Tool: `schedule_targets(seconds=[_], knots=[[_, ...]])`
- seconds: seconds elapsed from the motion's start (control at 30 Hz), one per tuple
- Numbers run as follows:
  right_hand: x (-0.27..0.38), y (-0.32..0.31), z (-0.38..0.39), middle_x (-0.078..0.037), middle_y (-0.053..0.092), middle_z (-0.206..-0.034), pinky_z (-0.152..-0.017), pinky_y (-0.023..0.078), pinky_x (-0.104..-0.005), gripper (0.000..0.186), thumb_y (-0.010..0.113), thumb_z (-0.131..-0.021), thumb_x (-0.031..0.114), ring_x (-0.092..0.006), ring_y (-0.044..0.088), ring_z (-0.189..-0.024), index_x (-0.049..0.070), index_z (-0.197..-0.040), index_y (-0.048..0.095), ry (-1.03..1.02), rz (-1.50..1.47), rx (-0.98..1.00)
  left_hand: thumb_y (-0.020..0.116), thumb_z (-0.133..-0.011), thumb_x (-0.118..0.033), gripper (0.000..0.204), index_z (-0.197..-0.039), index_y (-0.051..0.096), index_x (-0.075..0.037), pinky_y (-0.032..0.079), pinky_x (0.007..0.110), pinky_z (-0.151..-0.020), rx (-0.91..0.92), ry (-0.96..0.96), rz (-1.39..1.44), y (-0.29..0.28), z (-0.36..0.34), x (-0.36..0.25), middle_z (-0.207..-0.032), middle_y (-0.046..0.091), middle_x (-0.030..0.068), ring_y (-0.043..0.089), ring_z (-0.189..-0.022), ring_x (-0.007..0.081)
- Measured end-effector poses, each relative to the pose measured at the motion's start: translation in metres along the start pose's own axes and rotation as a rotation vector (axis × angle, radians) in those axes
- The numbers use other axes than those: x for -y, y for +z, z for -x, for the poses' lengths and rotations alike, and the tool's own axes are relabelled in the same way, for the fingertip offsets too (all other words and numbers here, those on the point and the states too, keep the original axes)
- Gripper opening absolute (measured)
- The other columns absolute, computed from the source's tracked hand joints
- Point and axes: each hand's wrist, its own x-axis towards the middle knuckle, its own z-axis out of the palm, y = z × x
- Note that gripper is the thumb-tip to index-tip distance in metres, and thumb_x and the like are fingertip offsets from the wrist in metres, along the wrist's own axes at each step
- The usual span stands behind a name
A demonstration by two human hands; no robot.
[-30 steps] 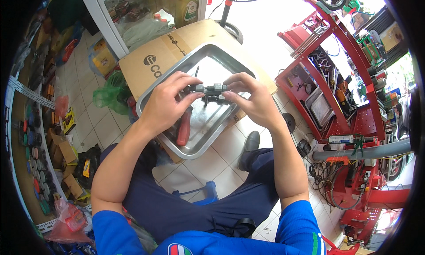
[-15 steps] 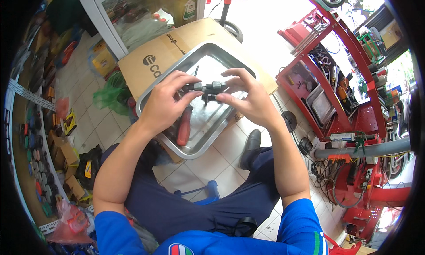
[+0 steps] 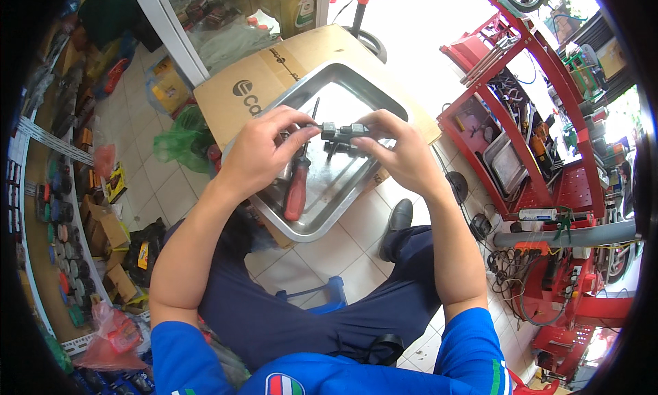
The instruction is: The person is holding a metal camshaft over a metal tray and turning it with their hands to inspect the surfaces. They align a small metal piece onto the camshaft and rotate the assembly to check the fit of the components.
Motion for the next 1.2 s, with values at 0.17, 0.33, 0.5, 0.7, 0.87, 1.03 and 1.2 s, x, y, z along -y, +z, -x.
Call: schedule_targets(seconds=[0.17, 0.33, 0.5, 0.7, 0.87, 1.03, 1.2], knots=[[-0.005, 0.000, 0.000, -0.014, 0.075, -0.103, -0.087, 0.055, -0.0366, 0.030, 0.078, -0.094, 0.018, -0.0248, 0.075, -0.102, 0.000, -0.115, 0.066, -0.055, 0.006, -0.029, 0.074, -0.096, -0.013, 0.020, -0.113, 0.071, -0.003, 0.051, 0.029, -0.076, -0.037, -0.104, 0.078, 0.003, 0.000, -0.016, -0.105, 0.070, 0.0042, 0.067, -0.090, 0.0121], [-0.004, 0.003, -0.003, -0.016, 0.075, -0.098, -0.083, 0.055, -0.0369, 0.030, 0.078, -0.093, 0.018, -0.0259, 0.076, -0.098, 0.001, -0.115, 0.066, -0.089, 0.009, -0.038, 0.069, -0.101, -0.020, 0.020, -0.109, 0.072, -0.001, 0.050, 0.028, -0.078, -0.038, -0.001, 0.034, -0.002, -0.001, 0.006, -0.101, 0.069, 0.0058, 0.065, -0.090, 0.0120], [-0.006, 0.005, -0.003, -0.015, 0.075, -0.096, -0.083, 0.055, -0.0372, 0.030, 0.078, -0.093, 0.018, -0.0258, 0.076, -0.097, 0.003, -0.116, 0.067, -0.092, 0.028, -0.052, 0.070, -0.101, -0.021, 0.022, -0.108, 0.073, 0.000, 0.050, 0.027, -0.075, -0.026, -0.075, 0.027, -0.005, -0.001, -0.002, -0.095, 0.071, 0.0062, 0.065, -0.084, 0.0123], [-0.005, 0.007, -0.003, -0.015, 0.075, -0.095, -0.082, 0.056, -0.0368, 0.028, 0.077, -0.094, 0.017, -0.0261, 0.076, -0.095, 0.002, -0.115, 0.066, -0.115, 0.017, -0.062, 0.073, -0.098, -0.016, 0.017, -0.110, 0.074, -0.003, 0.049, 0.025, -0.071, -0.045, -0.103, 0.093, -0.002, 0.000, 0.002, -0.086, 0.071, 0.0019, 0.062, -0.077, 0.0082], [-0.006, 0.008, -0.003, -0.015, 0.076, -0.095, -0.081, 0.056, -0.0363, 0.028, 0.077, -0.094, 0.017, -0.0263, 0.077, -0.094, 0.000, -0.113, 0.066, -0.150, -0.017, -0.064, 0.078, -0.093, -0.013, 0.021, -0.112, 0.073, -0.005, 0.049, 0.024, -0.075, -0.050, -0.121, 0.068, -0.004, 0.001, 0.001, -0.092, 0.070, 0.0012, 0.062, -0.083, 0.0074], [-0.009, 0.007, -0.001, -0.016, 0.075, -0.095, -0.079, 0.056, -0.0371, 0.029, 0.078, -0.093, 0.019, -0.0274, 0.076, -0.092, 0.000, -0.111, 0.066, -0.172, -0.032, -0.072, 0.078, -0.091, -0.007, 0.029, -0.119, 0.071, -0.005, 0.050, 0.024, -0.077, 0.000, -0.265, 0.163, -0.007, -0.003, 0.005, -0.103, 0.069, 0.0004, 0.064, -0.088, 0.0095], [-0.012, 0.007, -0.002, -0.017, 0.074, -0.093, -0.079, 0.056, -0.0373, 0.029, 0.079, -0.092, 0.020, -0.0282, 0.076, -0.092, 0.002, -0.111, 0.067, -0.179, -0.018, -0.077, 0.070, -0.100, -0.013, 0.023, -0.120, 0.071, -0.003, 0.048, 0.023, -0.077, 0.034, -0.149, 0.136, -0.006, -0.004, -0.001, -0.105, 0.067, 0.0007, 0.061, -0.089, 0.0089]])
